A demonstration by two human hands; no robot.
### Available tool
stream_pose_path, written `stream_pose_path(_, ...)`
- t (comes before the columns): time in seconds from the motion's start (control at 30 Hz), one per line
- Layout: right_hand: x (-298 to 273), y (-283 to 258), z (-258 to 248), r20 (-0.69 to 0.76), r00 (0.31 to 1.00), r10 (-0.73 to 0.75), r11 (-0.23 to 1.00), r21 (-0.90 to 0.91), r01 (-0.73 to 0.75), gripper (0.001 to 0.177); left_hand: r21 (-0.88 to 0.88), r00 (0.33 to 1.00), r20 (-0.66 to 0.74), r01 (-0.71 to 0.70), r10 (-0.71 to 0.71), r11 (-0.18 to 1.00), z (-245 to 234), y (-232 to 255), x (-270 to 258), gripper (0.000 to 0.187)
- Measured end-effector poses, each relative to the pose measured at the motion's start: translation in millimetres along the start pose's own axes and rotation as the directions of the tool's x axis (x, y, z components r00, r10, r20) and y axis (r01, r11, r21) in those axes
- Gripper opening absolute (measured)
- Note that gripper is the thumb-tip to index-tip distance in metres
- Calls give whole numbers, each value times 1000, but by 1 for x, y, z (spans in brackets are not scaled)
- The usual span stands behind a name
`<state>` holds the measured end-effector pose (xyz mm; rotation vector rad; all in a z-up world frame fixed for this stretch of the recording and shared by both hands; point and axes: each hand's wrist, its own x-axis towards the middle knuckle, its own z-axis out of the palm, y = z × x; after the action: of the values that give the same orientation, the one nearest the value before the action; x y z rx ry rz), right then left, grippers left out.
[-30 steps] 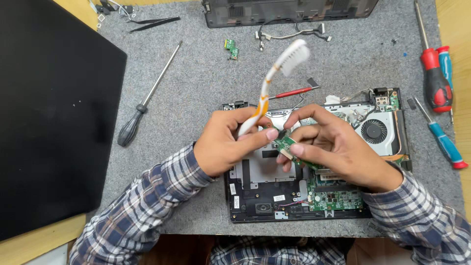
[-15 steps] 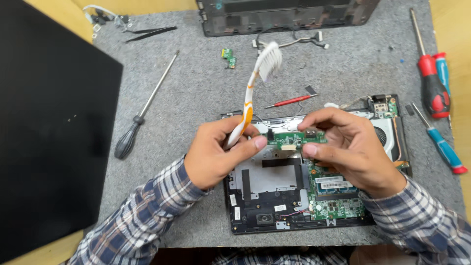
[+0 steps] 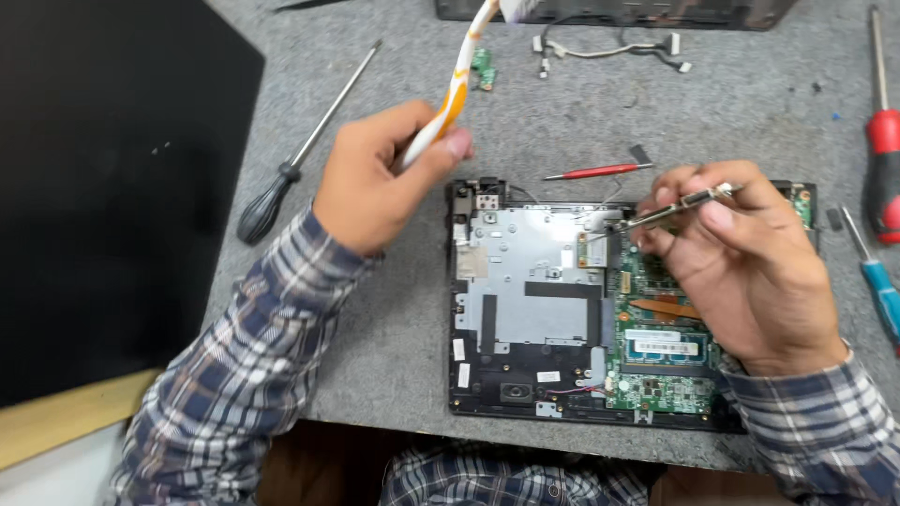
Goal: The person cleans a small green circuit board and the interior of a disassembled laptop using a toothbrush. They then use a red plastic spudger to pry and adjust a component on the laptop's motherboard.
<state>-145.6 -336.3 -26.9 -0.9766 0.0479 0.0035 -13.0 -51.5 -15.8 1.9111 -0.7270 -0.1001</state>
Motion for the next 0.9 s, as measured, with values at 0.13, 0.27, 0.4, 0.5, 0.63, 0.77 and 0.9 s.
stream_pose_path(0.13, -8, 0, 2, 19, 1000, -2, 968, -252, 7, 15, 218, 997, 48, 56, -68, 974, -14, -39, 12, 25)
stream_pose_path(0.27, -14, 2, 8, -113, 994, 6, 845, -531, -65, 25, 539, 942, 161, 165, -294, 826, -18, -33, 10, 17)
stream_pose_path(0.4, -12, 0, 23, -41, 996, 75, 856, -510, -85, 35, 692, 911, 217, 110, -351, 713, -12, -18, 1, 29)
stream_pose_path(0.5, -9, 2, 42, -114, 981, 157, 866, -461, -192, 30, 765, 948, 182, 30, -261, 643, -3, -30, -5, 42)
stream_pose_path(0.63, 7, 5, 88, -180, 967, 178, 647, -719, -253, 34, 875, 991, 121, -133, 55, 466, -1, -45, -13, 27)
stream_pose_path(0.77, 31, 18, 112, -123, 955, 271, 533, -807, -255, 32, 862, 997, 57, -23, -51, 506, -1, -27, -16, 49)
stream_pose_path(0.9, 35, 29, 111, -77, 942, 327, 595, -758, -268, 35, 677, 950, 202, -310, 237, 667, -22, -11, -4, 38)
